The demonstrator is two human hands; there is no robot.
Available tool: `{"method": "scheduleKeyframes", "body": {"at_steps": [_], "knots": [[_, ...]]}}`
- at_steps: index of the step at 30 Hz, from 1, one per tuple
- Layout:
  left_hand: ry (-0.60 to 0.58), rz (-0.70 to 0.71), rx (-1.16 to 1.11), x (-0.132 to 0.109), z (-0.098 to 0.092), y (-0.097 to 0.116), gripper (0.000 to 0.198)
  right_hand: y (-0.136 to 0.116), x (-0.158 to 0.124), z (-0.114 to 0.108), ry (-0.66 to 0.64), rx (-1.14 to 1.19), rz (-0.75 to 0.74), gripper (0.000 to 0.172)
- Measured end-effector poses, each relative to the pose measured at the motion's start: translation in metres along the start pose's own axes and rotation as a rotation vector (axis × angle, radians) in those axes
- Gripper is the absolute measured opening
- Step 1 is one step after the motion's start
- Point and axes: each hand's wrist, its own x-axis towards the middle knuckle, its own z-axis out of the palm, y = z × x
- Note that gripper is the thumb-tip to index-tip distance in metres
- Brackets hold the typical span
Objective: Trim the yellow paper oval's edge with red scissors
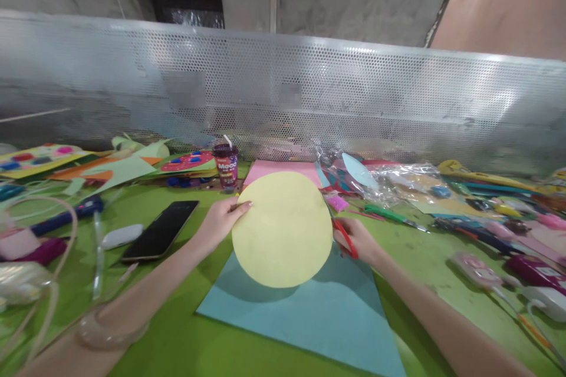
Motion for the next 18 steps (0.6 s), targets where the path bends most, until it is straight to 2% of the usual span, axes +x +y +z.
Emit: {"method": "scheduleKeyframes", "body": {"at_steps": [10, 18], "knots": [[0.009, -0.014, 0.000, -0.0012, -0.0003, 0.0038, 0.038, -0.0036, -0.0008, -0.0013, 0.001, -0.029, -0.031, 0.016], [-0.037, -0.017, 0.006, -0.0006, -0.0015, 0.0022, 0.039, -0.0054, -0.0019, 0.0000, 0.030, -0.041, -0.033, 0.017]]}}
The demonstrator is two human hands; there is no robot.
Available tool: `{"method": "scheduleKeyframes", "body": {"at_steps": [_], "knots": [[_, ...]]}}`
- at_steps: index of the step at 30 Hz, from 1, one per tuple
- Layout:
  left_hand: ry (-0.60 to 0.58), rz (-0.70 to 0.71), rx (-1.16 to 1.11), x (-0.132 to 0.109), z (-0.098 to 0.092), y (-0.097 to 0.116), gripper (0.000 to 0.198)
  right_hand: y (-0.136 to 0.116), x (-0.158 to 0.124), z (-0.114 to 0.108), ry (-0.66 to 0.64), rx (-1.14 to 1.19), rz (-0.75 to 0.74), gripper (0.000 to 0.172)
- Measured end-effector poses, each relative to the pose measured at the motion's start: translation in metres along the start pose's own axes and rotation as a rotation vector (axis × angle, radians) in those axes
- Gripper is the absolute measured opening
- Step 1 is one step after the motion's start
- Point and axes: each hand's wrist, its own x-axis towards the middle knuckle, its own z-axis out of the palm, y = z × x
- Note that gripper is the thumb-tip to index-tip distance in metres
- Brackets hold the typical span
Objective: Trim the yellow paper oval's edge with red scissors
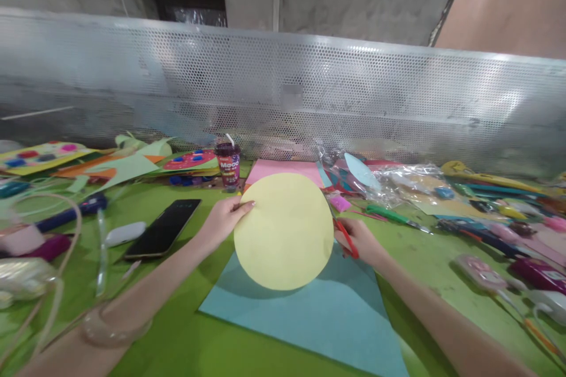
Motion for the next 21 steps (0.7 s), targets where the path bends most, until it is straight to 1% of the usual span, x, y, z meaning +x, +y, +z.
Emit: {"method": "scheduleKeyframes", "body": {"at_steps": [5, 8, 11, 21], "knots": [[0.033, -0.007, 0.022, -0.0007, 0.0004, 0.0017, 0.041, -0.0002, 0.0000, 0.0006, 0.047, 0.074, 0.023, 0.013], [0.066, -0.020, 0.034, -0.0013, 0.0013, 0.0032, 0.043, 0.0008, -0.0001, -0.0002, 0.019, 0.105, 0.018, 0.012], [0.088, -0.022, 0.034, -0.0014, 0.0019, 0.0036, 0.043, 0.0013, -0.0006, -0.0010, -0.005, 0.113, -0.019, 0.012], [0.101, -0.010, 0.025, -0.0016, 0.0029, 0.0024, 0.043, 0.0037, -0.0005, 0.0001, -0.040, 0.089, -0.028, 0.011]]}}
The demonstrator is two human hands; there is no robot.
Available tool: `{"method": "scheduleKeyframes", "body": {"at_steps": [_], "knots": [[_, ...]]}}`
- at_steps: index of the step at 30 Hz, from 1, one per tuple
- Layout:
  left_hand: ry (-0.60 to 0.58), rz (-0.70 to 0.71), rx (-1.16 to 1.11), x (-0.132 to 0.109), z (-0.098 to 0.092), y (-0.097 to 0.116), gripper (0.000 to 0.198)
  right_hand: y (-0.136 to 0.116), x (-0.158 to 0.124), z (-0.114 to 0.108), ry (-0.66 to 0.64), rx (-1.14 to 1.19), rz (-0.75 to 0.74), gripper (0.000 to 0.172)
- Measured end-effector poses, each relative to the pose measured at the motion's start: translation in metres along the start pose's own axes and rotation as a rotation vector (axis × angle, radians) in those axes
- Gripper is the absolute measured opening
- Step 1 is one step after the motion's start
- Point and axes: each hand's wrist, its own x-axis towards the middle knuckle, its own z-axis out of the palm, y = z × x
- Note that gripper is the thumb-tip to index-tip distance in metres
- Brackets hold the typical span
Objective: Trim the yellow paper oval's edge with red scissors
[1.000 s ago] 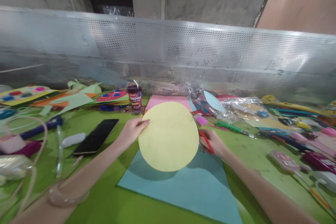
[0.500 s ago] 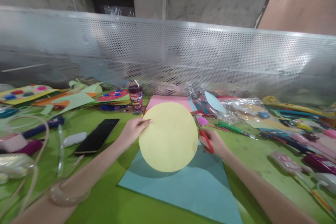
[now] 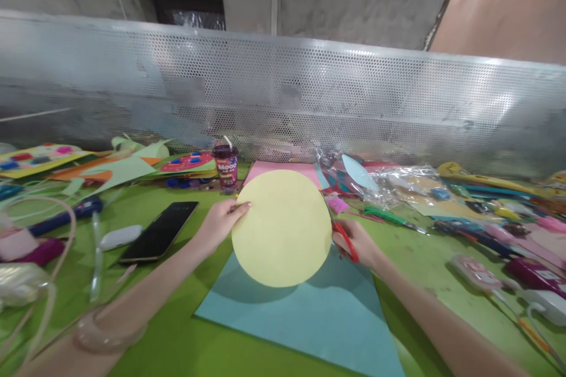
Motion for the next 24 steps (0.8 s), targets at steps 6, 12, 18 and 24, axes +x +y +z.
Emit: {"method": "scheduleKeyframes", "body": {"at_steps": [6, 12, 18, 24], "knots": [[0.006, -0.012, 0.014, 0.0004, 0.0001, -0.0002, 0.043, -0.0006, 0.0006, -0.0001, 0.003, -0.005, 0.011, 0.010], [-0.002, 0.005, 0.008, -0.0004, -0.0010, -0.0004, 0.043, -0.0027, -0.0007, -0.0002, -0.002, 0.035, 0.032, 0.010], [-0.020, -0.008, 0.007, -0.0008, -0.0016, 0.0000, 0.043, -0.0014, -0.0006, 0.0007, 0.005, 0.011, 0.033, 0.010], [-0.061, -0.017, -0.015, 0.0018, -0.0013, -0.0051, 0.041, 0.0021, 0.0017, 0.0002, 0.001, -0.022, 0.030, 0.014]]}}
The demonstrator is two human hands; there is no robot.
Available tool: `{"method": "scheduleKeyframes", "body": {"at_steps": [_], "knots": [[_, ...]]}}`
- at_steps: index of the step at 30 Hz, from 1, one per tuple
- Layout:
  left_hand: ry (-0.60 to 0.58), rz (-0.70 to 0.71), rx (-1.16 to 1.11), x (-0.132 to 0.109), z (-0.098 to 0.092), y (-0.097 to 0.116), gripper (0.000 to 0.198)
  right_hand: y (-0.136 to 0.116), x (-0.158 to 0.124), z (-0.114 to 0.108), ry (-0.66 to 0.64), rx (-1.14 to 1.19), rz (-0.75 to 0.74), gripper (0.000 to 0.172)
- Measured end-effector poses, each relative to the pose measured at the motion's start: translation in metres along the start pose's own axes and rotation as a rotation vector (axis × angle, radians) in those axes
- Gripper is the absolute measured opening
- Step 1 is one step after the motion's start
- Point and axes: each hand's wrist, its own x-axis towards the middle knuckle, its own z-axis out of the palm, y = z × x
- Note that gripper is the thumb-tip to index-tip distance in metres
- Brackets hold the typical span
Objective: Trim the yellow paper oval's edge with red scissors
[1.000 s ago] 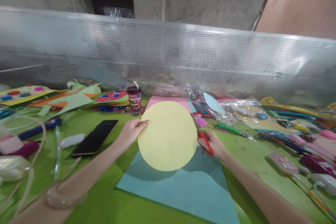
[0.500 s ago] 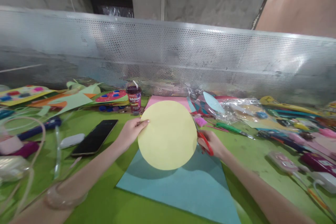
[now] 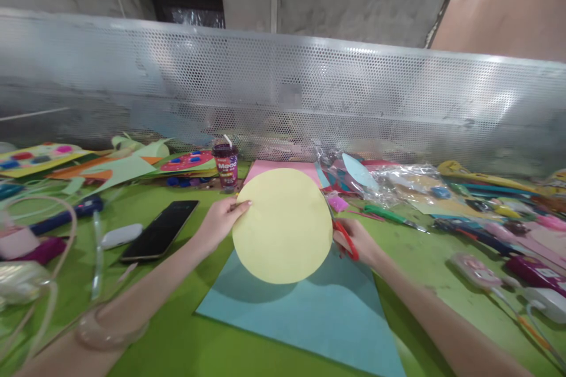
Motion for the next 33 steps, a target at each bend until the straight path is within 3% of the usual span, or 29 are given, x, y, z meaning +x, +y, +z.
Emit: {"method": "scheduleKeyframes", "body": {"at_steps": [10, 33], "knots": [[0.053, -0.003, -0.002, -0.0046, 0.0013, 0.0092, 0.044, -0.0022, -0.0018, 0.0006, -0.006, 0.056, 0.003, 0.012], [0.054, 0.006, 0.032, -0.0045, 0.0010, 0.0078, 0.038, -0.0018, -0.0013, 0.0004, -0.004, 0.026, -0.008, 0.011]]}}
